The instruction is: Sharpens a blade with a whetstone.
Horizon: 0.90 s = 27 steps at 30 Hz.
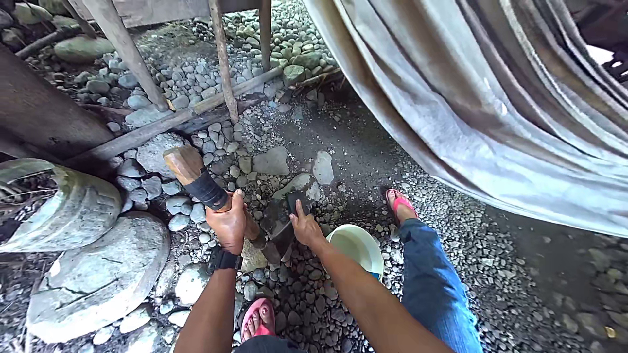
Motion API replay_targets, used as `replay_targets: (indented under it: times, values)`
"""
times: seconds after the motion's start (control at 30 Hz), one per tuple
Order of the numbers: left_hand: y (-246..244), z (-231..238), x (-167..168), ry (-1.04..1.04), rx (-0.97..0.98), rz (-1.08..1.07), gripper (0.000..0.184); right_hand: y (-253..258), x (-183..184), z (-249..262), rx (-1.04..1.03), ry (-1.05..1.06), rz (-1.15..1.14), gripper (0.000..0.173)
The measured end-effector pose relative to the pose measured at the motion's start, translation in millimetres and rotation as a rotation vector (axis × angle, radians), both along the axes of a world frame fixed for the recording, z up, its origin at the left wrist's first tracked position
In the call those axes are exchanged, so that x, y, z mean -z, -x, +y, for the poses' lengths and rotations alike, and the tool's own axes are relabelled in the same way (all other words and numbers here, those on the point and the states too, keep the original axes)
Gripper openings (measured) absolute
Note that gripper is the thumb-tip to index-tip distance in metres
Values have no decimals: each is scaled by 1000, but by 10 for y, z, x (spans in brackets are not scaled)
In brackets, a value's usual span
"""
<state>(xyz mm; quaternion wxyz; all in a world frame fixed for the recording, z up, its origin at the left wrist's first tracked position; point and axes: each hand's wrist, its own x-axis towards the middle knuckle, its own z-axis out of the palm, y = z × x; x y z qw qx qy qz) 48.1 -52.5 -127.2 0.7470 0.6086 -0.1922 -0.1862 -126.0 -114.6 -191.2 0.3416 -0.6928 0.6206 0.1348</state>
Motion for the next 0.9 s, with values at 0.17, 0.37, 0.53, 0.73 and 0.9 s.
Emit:
replay_targets:
  times: [0.17,0.37,0.53,0.73,0.9]
  values:
    - [-61,-39,106,-15,-26,19,22,246,111,660,-296,-33,-93,67]
    - [-78,45,125,1,-47,40,18,88,23,47,23,-6,7,66]
    - [-77,42,162,16,-54,47,19,336,149,742,-271,-39,-85,67]
    - [-94,126,192,61,-43,56,15,84,41,50,55,21,8,66]
    - [-120,102,229,43,-47,67,15,282,193,747,-164,-9,-32,68]
